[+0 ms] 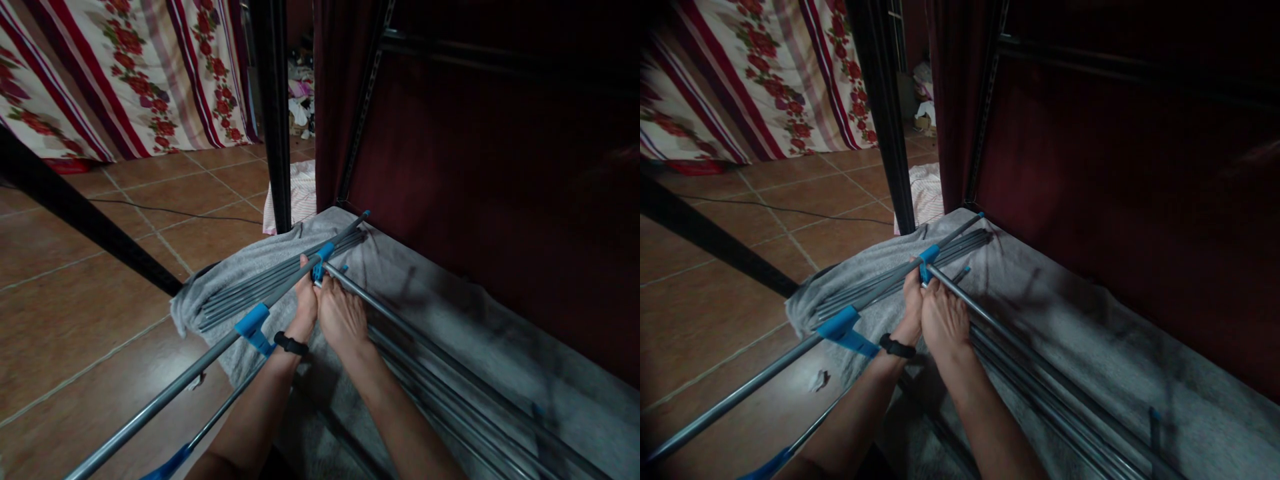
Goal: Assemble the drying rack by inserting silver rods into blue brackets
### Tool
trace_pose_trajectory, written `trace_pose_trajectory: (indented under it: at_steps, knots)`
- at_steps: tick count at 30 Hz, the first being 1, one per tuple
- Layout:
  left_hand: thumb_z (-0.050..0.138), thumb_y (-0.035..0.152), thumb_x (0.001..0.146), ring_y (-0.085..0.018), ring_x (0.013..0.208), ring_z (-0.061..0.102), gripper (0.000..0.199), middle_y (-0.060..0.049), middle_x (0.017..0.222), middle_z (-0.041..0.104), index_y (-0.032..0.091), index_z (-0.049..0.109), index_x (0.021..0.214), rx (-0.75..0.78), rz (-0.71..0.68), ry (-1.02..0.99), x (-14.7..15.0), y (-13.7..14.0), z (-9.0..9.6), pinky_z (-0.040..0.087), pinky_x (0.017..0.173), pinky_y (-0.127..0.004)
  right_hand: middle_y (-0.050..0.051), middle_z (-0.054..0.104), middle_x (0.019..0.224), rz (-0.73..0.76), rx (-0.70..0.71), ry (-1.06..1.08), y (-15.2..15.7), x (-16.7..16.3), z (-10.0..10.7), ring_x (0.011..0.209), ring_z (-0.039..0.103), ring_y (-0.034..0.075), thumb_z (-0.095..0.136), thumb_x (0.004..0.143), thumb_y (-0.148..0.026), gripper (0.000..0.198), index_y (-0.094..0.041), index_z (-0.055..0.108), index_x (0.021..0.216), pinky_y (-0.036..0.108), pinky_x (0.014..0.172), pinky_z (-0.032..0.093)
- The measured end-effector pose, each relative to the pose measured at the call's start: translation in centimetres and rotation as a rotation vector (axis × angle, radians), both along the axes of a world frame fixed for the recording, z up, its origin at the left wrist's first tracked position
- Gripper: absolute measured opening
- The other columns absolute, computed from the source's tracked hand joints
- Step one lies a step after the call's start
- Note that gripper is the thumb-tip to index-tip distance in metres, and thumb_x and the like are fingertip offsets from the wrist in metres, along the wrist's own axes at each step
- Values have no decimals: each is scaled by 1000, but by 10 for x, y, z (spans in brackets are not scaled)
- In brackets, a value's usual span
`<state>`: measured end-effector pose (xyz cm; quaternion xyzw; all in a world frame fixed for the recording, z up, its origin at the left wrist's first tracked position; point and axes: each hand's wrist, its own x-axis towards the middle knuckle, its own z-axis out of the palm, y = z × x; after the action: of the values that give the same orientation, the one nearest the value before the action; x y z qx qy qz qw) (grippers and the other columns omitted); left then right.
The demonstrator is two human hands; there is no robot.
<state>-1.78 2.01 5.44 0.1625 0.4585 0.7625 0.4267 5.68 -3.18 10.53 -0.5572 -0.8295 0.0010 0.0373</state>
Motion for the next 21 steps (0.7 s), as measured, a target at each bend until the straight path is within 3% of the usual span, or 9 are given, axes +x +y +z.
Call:
trace_pose_trajectory:
  at_steps: [6, 11, 16, 21]
  knots:
    - [65, 58, 90, -15, 67, 49, 49, 1, 64, 49, 20, 54, 60, -38, 51, 68, 0, 1, -3, 53, 73, -31, 16, 71, 119, -21, -53, 27, 1, -3, 2, 101, 70, 21, 28, 110, -23, 37, -13, 53, 135, 31, 83, 51]
    - [62, 67, 87, -15, 67, 51, 53, 0, 67, 55, 21, 53, 62, -40, 68, 159, -3, 5, -13, 55, 72, -32, 13, 71, 121, -24, -77, 80, 4, 1, 4, 104, 69, 21, 30, 109, -23, 36, -15, 57, 132, 32, 85, 50]
    - [51, 77, 86, -14, 59, 52, 60, 0, 64, 56, 20, 58, 68, -62, 27, 141, -2, 10, -19, 53, 65, -30, 7, 71, 124, 1, -111, 119, 7, 13, -3, 105, 69, 21, 32, 110, -26, 43, -28, 44, 151, 32, 84, 49]
    - [51, 76, 88, -16, 63, 50, 59, -1, 66, 54, 21, 56, 67, -42, 51, 150, 4, 8, -17, 53, 70, -33, 12, 72, 118, -59, -114, 151, 7, 13, -9, 104, 70, 23, 36, 109, -28, 41, -17, 46, 146, 33, 85, 48]
